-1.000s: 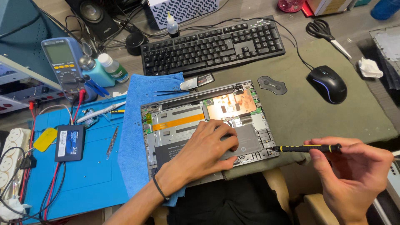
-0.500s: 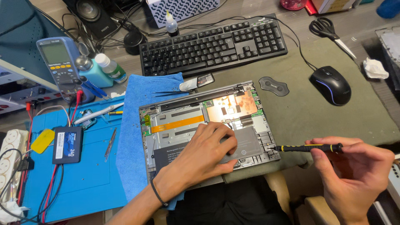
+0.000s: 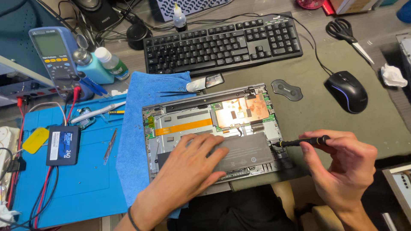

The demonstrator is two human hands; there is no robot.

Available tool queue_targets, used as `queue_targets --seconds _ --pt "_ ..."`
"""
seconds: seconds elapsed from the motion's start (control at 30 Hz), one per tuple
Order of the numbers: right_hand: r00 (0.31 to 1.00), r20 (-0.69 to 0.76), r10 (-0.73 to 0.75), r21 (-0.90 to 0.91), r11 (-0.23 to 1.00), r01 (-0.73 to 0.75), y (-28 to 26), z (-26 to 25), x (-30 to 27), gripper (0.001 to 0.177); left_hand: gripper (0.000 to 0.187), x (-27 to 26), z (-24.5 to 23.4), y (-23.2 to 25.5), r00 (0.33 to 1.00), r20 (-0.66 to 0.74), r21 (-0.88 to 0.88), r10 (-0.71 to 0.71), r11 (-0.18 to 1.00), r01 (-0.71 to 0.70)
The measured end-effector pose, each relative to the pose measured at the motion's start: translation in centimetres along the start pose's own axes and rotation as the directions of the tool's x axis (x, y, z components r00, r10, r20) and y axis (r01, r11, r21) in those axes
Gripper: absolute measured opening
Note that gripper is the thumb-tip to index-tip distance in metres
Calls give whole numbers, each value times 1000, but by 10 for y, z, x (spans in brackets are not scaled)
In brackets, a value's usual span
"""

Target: The person removes a 240 GB SSD from a disassembled laptop using a screwdriver, then unscrews and detaches the battery connector. The person continues to unscrew the battery and other internal components while the laptop remains open on a blue mat.

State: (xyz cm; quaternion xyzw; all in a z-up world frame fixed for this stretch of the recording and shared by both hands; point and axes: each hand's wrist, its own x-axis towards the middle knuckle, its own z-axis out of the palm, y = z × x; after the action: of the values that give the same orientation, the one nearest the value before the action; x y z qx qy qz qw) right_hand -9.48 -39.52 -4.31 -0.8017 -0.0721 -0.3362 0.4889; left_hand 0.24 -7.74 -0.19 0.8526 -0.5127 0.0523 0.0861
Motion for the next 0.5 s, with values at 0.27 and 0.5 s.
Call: queue_targets --seconds 0.27,0.5 --pt "997 -43 64 39 997 -62 14 -5 -21 54 52 -60 -20 -23 985 77 -37 -152 987 155" --pt "925 63 375 -209 911 -355 81 -36 -62 24 38 -78 -18 -21 985 60 -123 -164 978 171"
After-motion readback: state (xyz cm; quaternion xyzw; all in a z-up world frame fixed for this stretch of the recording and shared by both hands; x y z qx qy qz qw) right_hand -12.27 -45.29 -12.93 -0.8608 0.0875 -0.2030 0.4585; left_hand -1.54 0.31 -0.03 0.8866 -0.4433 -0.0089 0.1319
